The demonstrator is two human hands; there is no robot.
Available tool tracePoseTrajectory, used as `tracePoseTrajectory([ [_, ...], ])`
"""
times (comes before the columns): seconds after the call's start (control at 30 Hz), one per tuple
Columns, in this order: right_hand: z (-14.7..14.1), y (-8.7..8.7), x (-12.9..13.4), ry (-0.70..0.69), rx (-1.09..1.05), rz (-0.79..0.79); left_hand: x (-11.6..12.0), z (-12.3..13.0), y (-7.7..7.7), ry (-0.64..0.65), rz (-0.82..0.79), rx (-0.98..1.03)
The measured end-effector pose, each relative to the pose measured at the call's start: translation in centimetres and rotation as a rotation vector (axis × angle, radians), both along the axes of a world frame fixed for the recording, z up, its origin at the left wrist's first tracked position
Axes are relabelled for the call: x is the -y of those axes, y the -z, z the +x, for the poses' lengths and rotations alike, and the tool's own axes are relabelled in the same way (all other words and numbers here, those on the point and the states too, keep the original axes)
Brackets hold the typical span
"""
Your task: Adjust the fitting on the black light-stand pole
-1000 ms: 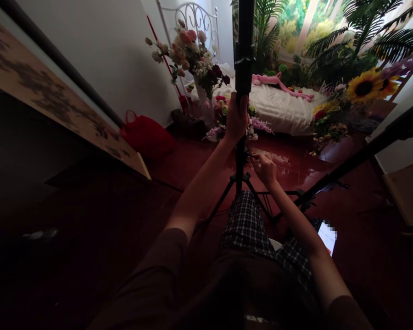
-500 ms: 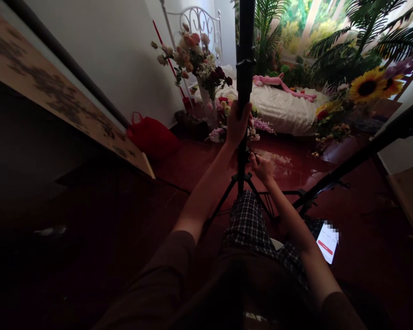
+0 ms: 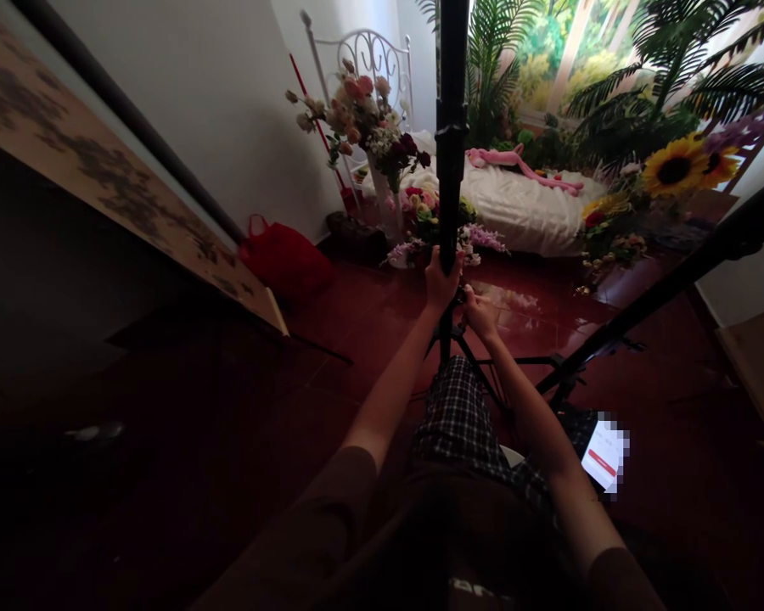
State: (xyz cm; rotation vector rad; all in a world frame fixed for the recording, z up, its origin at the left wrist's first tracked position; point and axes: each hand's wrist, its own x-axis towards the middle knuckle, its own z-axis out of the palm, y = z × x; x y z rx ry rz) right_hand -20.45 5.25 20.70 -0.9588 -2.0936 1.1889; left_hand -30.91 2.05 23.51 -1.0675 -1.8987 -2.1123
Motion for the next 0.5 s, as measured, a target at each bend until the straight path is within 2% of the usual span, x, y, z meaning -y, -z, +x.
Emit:
tracePoseTrajectory([
  [0.13, 1.1, -1.2, 0.3, -0.142, -0.067, -0.256, 0.2, 0.4, 0.7, -0.012, -0.02, 0.002],
  [0.23, 3.5, -1.7, 1.4, -0.276, -0.155, -0.439, 0.4, 1.4, 2.6, -0.1, -0.017, 0.011],
  [0.33, 6.9, -1.1, 2.6, -0.276, -0.274, -0.487, 0.8, 2.9, 6.0, -0.192, 0.011, 0.047],
  [0.43, 10.8, -0.3, 2.4, -0.137, -0.306, -0.465, 2.4, 5.2, 10.7, -0.231, -0.048, 0.17],
  [0.5, 13.5, 0.0, 1.2, -0.012, -0.31, -0.426, 3.9, 7.5, 14.2, -0.173, -0.133, 0.211],
])
